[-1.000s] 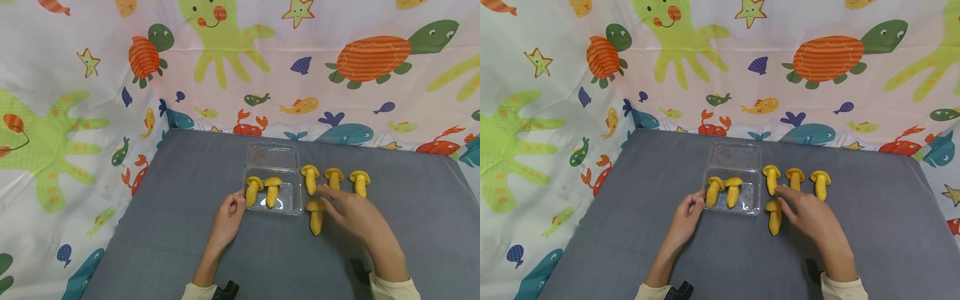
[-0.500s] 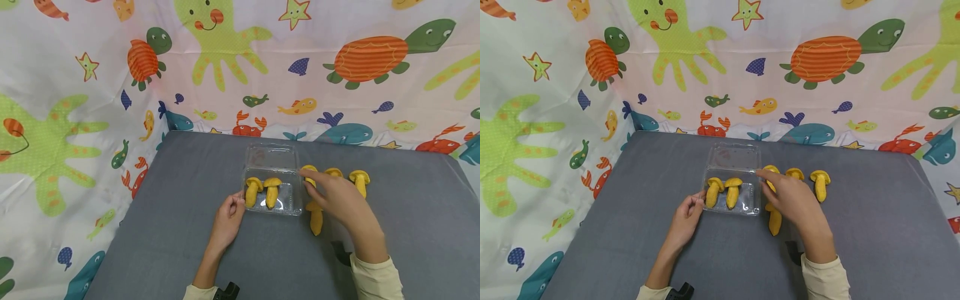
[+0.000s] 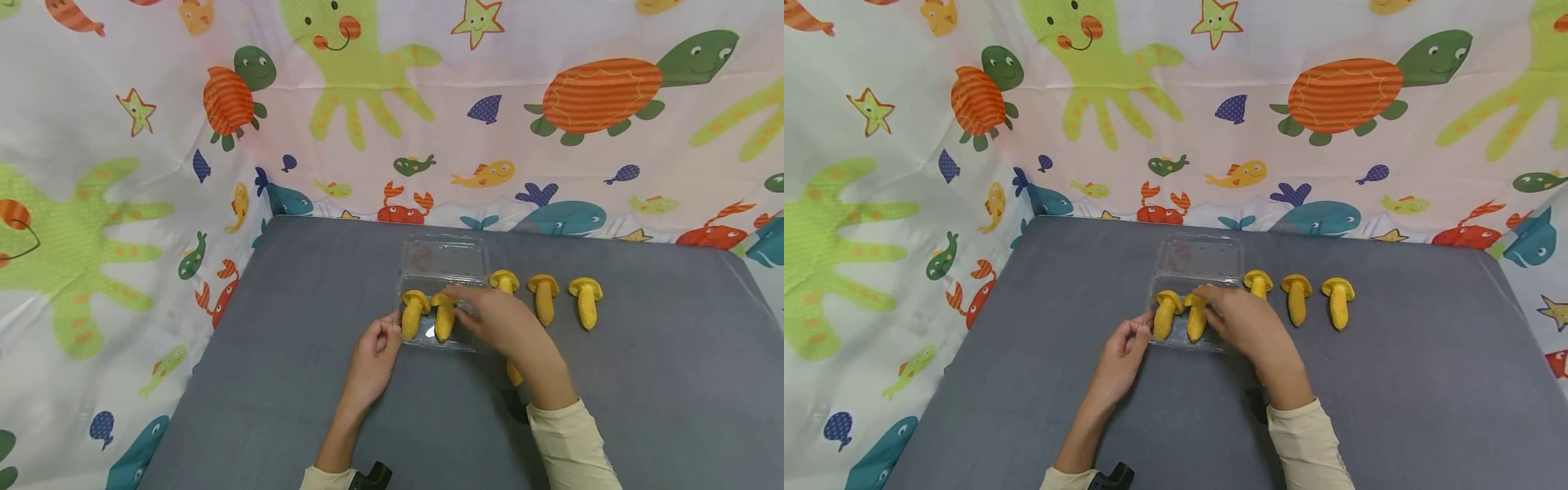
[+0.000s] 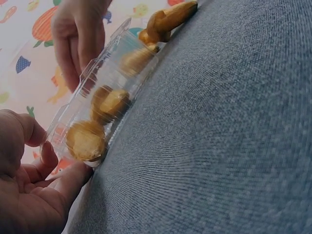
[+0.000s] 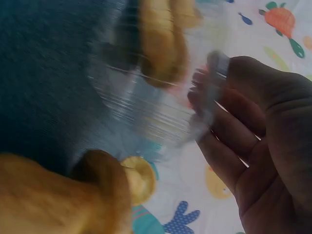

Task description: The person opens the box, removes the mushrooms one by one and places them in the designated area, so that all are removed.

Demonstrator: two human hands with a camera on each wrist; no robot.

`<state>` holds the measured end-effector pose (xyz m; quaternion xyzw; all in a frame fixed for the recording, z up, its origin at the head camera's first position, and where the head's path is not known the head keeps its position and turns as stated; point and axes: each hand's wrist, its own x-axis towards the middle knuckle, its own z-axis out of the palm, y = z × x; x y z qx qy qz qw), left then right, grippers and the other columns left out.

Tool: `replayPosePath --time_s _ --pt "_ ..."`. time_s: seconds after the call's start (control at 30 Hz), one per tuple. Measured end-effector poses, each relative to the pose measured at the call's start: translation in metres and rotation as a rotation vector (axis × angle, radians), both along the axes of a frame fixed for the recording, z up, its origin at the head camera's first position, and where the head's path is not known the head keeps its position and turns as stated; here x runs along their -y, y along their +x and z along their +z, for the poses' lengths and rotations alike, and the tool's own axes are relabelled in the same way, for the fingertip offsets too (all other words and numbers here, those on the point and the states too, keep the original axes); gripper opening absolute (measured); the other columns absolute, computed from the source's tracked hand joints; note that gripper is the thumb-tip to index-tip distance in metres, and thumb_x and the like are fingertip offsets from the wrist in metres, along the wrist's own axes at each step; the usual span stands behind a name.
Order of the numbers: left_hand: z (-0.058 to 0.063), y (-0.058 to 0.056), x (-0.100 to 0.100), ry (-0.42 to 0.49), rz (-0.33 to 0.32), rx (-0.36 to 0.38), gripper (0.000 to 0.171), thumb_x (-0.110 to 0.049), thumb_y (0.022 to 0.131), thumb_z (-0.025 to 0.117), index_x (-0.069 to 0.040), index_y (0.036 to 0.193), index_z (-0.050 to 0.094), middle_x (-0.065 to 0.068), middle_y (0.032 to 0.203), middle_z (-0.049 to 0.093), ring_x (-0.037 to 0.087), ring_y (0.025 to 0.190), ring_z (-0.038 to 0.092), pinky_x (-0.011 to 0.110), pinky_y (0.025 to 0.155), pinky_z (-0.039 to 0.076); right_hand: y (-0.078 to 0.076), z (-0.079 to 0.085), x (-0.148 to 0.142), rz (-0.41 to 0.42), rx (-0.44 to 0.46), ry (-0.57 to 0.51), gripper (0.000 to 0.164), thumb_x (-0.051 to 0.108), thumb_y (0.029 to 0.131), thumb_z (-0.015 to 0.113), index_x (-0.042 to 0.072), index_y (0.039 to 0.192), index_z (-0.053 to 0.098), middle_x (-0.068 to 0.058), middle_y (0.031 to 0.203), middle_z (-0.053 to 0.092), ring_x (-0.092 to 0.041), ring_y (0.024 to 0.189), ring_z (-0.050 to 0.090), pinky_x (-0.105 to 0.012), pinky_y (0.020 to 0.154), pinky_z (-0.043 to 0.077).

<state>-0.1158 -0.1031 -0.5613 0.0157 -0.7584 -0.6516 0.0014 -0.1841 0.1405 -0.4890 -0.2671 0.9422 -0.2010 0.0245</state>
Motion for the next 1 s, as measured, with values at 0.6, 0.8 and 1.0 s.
replayPosePath --time_s 0.6,0.8,1.0 --pt "0.000 0.000 0.003 0.019 -0.014 -0.007 0.020 -0.021 0.110 0.059 -0.004 0.100 0.060 0.015 0.154 0.056 0.026 0.145 0.051 0.042 0.113 0.045 -0.007 -0.017 0.016 -0.014 -0.102 0.019 0.041 0.014 0.097 0.080 0.011 0.136 0.070 -0.008 0.127 0.076 -0.027 0.097 0.077 -0.044 0.081 0.061" --pt "0.000 -0.001 0.004 0.007 -0.008 -0.018 0.021 -0.023 0.111 0.060 -0.004 0.101 0.061 0.014 0.153 0.057 0.027 0.144 0.053 0.044 0.113 0.046 -0.007 -0.020 0.019 -0.032 -0.097 0.002 0.034 0.015 0.096 0.081 0.012 0.129 0.074 -0.006 0.120 0.078 -0.025 0.098 0.076 -0.044 0.083 0.061" --pt "-0.002 -0.001 0.003 0.000 -0.007 -0.024 0.018 -0.019 0.111 0.059 -0.003 0.102 0.061 0.013 0.152 0.059 0.025 0.141 0.056 0.042 0.111 0.047 -0.006 -0.022 0.017 -0.028 -0.075 -0.013 0.032 0.015 0.097 0.080 0.010 0.128 0.074 -0.006 0.118 0.078 -0.024 0.097 0.076 -0.044 0.085 0.061"
